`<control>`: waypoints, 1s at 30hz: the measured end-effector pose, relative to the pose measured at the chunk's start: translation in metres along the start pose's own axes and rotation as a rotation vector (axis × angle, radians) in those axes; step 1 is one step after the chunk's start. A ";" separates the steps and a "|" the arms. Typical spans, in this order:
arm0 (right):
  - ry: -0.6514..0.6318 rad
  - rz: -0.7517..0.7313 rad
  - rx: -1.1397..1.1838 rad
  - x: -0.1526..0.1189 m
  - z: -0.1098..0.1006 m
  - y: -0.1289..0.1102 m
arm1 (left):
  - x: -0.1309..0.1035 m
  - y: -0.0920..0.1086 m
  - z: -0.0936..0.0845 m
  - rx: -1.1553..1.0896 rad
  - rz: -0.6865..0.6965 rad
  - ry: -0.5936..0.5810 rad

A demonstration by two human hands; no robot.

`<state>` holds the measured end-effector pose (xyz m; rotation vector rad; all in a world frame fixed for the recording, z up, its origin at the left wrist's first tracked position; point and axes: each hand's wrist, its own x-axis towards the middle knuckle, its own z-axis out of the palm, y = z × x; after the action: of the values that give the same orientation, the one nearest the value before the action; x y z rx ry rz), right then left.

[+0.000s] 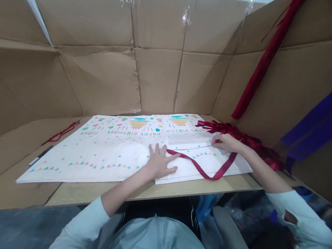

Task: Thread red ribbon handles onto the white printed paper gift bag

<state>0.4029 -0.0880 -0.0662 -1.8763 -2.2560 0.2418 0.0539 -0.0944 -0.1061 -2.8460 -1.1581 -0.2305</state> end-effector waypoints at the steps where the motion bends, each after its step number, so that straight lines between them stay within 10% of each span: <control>1: 0.005 -0.034 0.005 0.002 0.001 0.001 | 0.001 0.003 0.002 0.003 -0.008 0.008; 8: -0.033 -0.139 0.107 0.009 0.010 -0.014 | 0.002 0.004 0.008 -0.029 0.002 0.028; 19: -0.040 -0.395 0.254 0.059 0.046 -0.155 | 0.006 0.005 0.021 -0.050 -0.015 0.121; 30: -0.009 -0.107 0.305 0.014 0.028 -0.047 | 0.002 0.005 0.013 -0.025 -0.028 0.057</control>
<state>0.3484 -0.0830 -0.0809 -1.5981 -2.1707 0.5441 0.0604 -0.0949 -0.1190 -2.8257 -1.1938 -0.3281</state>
